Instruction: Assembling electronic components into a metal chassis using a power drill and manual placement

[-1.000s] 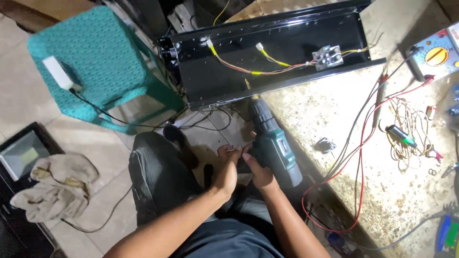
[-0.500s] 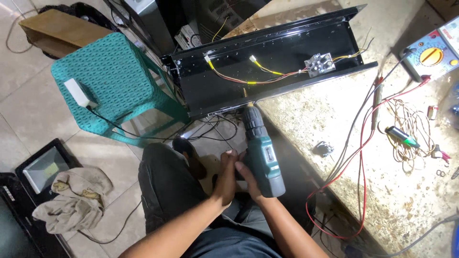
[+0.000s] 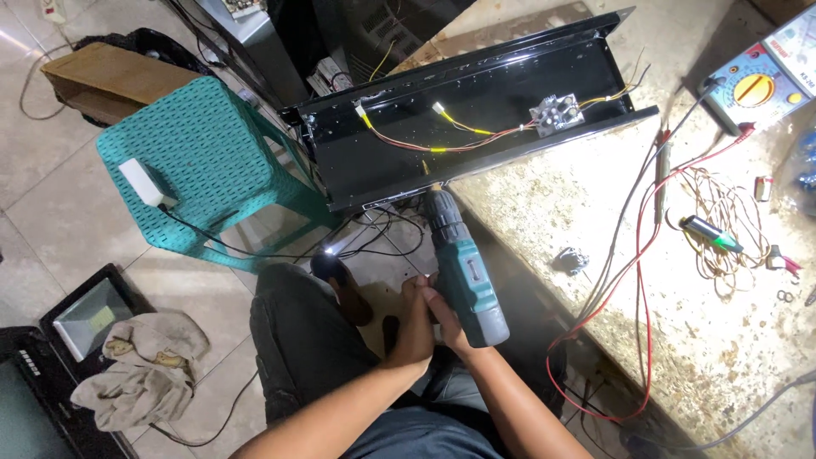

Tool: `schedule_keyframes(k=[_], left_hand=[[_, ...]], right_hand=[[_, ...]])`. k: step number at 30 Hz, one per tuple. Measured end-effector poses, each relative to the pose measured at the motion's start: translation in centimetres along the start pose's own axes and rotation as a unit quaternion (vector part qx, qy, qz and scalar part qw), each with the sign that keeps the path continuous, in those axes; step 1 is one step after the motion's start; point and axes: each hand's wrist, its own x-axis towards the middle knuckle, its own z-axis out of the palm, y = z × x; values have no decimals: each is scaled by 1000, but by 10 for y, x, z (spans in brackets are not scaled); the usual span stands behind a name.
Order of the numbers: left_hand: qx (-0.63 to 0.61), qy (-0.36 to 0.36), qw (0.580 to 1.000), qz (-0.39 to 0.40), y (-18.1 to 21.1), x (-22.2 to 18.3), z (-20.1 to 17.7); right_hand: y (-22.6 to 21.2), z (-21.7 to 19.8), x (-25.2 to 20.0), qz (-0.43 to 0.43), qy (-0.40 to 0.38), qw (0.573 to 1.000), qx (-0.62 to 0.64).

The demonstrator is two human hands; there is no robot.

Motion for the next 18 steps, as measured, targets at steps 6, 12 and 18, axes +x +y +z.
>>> schedule_keyframes(k=[6, 12, 18], left_hand=[[48, 25, 998, -16, 7, 6, -14], [481, 238, 562, 629, 90, 42, -40], [652, 263, 401, 587, 138, 95, -30]], right_hand=[[12, -3, 3, -16, -21, 1000, 2], [-19, -7, 10, -30, -38, 999, -16], [7, -7, 19, -46, 14, 999, 3]])
